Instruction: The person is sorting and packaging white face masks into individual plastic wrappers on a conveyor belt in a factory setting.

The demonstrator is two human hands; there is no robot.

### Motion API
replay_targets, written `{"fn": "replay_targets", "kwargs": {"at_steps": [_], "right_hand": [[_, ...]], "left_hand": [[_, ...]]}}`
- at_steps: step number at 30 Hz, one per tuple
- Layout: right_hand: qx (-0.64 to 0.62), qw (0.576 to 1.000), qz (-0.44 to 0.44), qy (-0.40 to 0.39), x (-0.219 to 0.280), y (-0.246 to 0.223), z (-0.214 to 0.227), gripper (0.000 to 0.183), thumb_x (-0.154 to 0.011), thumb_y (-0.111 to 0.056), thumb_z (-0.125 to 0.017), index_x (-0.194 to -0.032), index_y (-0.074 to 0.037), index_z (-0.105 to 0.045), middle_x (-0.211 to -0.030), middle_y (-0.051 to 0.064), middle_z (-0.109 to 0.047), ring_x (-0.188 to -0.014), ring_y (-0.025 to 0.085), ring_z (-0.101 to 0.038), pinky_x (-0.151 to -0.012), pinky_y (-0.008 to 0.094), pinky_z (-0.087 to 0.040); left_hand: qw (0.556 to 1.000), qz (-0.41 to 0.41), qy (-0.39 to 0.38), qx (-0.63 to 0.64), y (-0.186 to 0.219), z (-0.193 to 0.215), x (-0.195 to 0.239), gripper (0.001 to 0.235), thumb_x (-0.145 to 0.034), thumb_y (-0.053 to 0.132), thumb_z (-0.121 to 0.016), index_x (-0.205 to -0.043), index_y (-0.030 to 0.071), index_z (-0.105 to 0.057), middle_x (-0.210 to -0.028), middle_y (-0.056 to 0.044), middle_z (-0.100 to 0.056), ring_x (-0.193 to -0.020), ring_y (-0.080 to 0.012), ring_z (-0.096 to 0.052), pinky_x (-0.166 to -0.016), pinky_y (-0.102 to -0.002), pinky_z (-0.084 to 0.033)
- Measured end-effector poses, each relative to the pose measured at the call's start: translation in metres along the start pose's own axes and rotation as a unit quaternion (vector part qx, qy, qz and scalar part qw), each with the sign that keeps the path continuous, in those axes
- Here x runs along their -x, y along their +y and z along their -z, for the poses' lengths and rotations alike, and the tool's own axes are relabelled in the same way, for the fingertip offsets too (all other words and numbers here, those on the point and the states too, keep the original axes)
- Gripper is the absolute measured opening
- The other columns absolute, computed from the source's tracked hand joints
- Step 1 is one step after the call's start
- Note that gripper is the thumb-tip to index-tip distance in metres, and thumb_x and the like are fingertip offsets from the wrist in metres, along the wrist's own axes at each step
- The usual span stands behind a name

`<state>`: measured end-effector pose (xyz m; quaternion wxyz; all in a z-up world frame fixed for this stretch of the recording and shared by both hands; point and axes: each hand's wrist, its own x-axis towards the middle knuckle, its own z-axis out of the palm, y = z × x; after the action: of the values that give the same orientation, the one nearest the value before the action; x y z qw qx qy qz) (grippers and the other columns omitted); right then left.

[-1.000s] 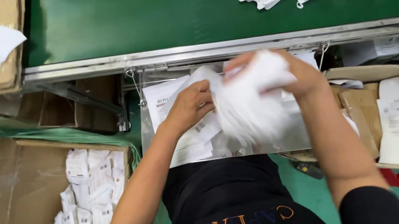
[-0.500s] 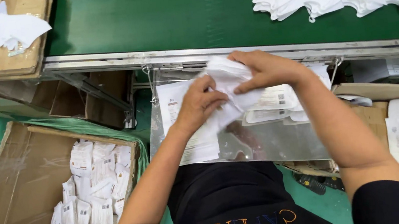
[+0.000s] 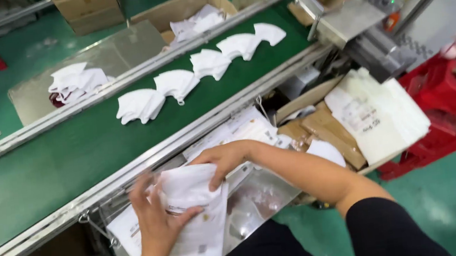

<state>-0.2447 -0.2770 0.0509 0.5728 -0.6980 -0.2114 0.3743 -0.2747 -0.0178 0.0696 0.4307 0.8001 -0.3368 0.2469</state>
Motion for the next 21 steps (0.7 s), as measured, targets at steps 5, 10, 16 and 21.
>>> {"fn": "replay_targets", "kwargs": {"at_steps": [5, 10, 16, 21], "right_hand": [[0.219, 0.947, 0.174, 0.158, 0.002, 0.014, -0.013, 0.056, -0.086, -0.012, -0.081, -0.137, -0.002, -0.061, -0.118, 0.013, -0.074, -0.106, 0.020, -0.071, -0.093, 0.035, -0.057], [0.138, 0.980, 0.106, 0.098, 0.015, 0.003, -0.015, 0.048, -0.083, -0.015, -0.081, -0.128, -0.003, -0.068, -0.109, 0.010, -0.078, -0.096, 0.014, -0.074, -0.088, 0.032, -0.059], [0.147, 0.989, 0.020, 0.012, 0.014, 0.035, -0.016, 0.040, -0.075, -0.014, -0.085, -0.111, -0.001, -0.075, -0.097, 0.011, -0.080, -0.085, 0.018, -0.071, -0.077, 0.032, -0.056], [0.175, 0.979, 0.022, 0.100, 0.008, 0.083, -0.030, 0.036, -0.071, -0.010, -0.080, -0.107, -0.002, -0.079, -0.100, 0.013, -0.079, -0.090, 0.021, -0.072, -0.080, 0.036, -0.057]], "left_hand": [[0.944, 0.275, -0.135, 0.120, -0.040, -0.014, 0.020, 0.067, -0.064, 0.031, -0.094, -0.118, 0.005, -0.064, -0.100, -0.009, -0.076, -0.087, -0.0193, -0.073, -0.077, -0.032, -0.057], [0.941, 0.255, -0.148, 0.165, -0.037, -0.012, 0.029, 0.057, -0.064, 0.029, -0.095, -0.110, 0.005, -0.070, -0.093, -0.007, -0.079, -0.083, -0.0174, -0.075, -0.074, -0.031, -0.059], [0.945, 0.240, -0.218, 0.051, -0.020, -0.024, 0.024, 0.052, -0.062, 0.032, -0.098, -0.099, 0.007, -0.072, -0.086, -0.011, -0.076, -0.078, -0.0239, -0.073, -0.070, -0.034, -0.056], [0.943, 0.201, -0.266, 0.014, -0.026, -0.050, 0.029, 0.060, -0.061, 0.040, -0.097, -0.098, 0.004, -0.066, -0.084, -0.015, -0.071, -0.078, -0.0336, -0.070, -0.070, -0.042, -0.053]]}}
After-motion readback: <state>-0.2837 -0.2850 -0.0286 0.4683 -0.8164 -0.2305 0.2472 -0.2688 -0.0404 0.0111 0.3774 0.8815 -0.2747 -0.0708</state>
